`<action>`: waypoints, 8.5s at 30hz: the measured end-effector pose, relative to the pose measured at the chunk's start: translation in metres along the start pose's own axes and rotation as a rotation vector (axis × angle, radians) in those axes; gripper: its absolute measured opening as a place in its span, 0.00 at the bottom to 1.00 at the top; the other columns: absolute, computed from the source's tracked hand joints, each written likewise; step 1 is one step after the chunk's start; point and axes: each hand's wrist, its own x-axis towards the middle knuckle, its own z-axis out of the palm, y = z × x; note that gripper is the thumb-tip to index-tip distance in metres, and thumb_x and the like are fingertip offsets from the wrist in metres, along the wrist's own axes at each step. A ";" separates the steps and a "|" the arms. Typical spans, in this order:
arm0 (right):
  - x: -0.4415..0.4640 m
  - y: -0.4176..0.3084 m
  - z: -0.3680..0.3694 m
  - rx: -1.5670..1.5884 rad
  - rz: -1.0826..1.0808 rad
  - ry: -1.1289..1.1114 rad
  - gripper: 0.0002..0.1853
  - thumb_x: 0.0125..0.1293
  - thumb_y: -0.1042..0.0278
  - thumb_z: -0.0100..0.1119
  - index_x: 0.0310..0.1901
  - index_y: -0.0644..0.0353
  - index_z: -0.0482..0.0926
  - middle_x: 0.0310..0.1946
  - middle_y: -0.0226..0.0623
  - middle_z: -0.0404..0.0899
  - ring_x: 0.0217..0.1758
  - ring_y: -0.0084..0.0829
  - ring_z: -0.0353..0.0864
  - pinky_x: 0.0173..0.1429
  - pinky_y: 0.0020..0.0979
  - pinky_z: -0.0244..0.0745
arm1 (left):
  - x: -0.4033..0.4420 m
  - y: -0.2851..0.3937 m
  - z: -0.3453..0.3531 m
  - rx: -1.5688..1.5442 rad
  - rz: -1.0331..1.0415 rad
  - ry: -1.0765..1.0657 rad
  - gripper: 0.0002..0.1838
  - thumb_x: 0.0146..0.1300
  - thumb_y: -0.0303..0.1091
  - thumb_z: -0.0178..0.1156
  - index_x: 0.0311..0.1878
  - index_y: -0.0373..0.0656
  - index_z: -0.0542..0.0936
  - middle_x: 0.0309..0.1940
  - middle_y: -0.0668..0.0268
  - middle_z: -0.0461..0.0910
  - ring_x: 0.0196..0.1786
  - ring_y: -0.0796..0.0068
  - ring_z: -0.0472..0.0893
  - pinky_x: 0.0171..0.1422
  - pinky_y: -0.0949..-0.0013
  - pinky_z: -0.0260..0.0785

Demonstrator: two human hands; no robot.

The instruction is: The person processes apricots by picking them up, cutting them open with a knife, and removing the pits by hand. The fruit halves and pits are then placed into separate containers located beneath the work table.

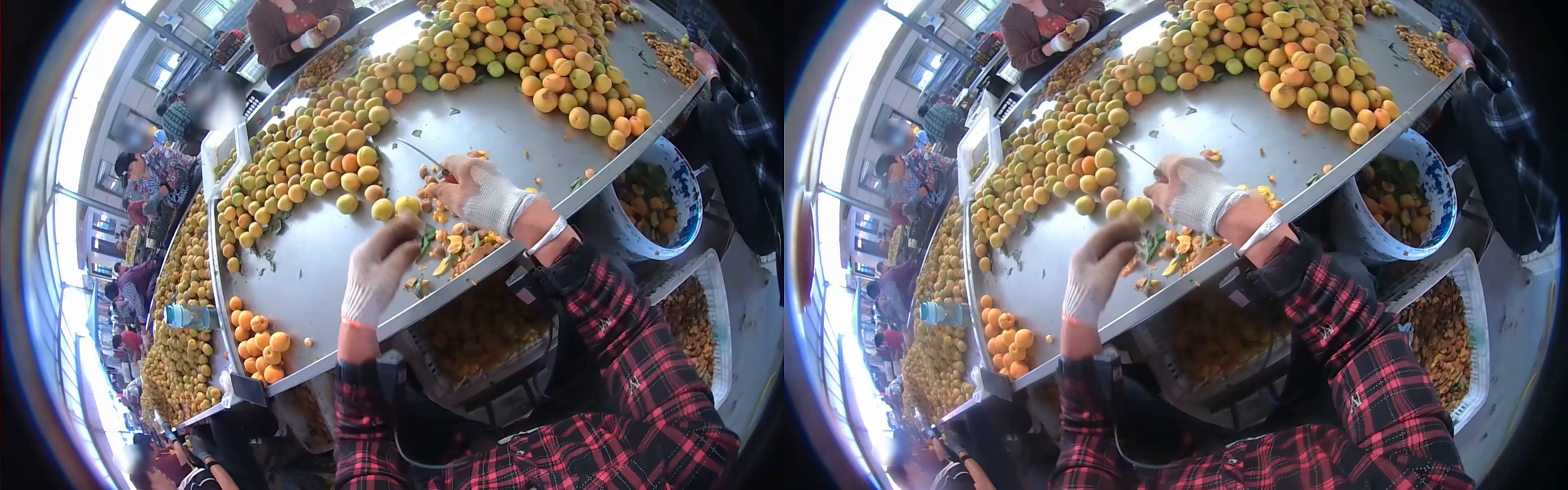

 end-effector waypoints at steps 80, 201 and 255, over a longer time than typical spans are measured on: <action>-0.043 -0.019 0.084 -0.044 -0.416 -0.086 0.12 0.67 0.59 0.62 0.45 0.55 0.74 0.33 0.51 0.80 0.39 0.54 0.82 0.38 0.45 0.78 | -0.025 -0.016 0.012 -1.008 0.086 0.249 0.28 0.71 0.37 0.58 0.68 0.30 0.65 0.55 0.50 0.78 0.57 0.58 0.81 0.53 0.64 0.79; -0.043 -0.049 0.089 0.827 0.110 -0.176 0.13 0.70 0.62 0.60 0.44 0.64 0.82 0.28 0.25 0.78 0.29 0.14 0.75 0.30 0.18 0.69 | -0.019 -0.028 0.018 0.023 0.498 0.603 0.22 0.70 0.34 0.56 0.62 0.30 0.74 0.44 0.50 0.84 0.45 0.57 0.86 0.50 0.64 0.77; -0.026 -0.051 0.039 1.205 -0.317 -0.431 0.11 0.68 0.66 0.55 0.35 0.68 0.75 0.14 0.28 0.66 0.12 0.17 0.60 0.16 0.22 0.54 | -0.027 -0.042 0.065 -0.272 0.272 0.100 0.29 0.42 0.34 0.74 0.51 0.46 0.75 0.45 0.56 0.79 0.50 0.47 0.78 0.54 0.55 0.72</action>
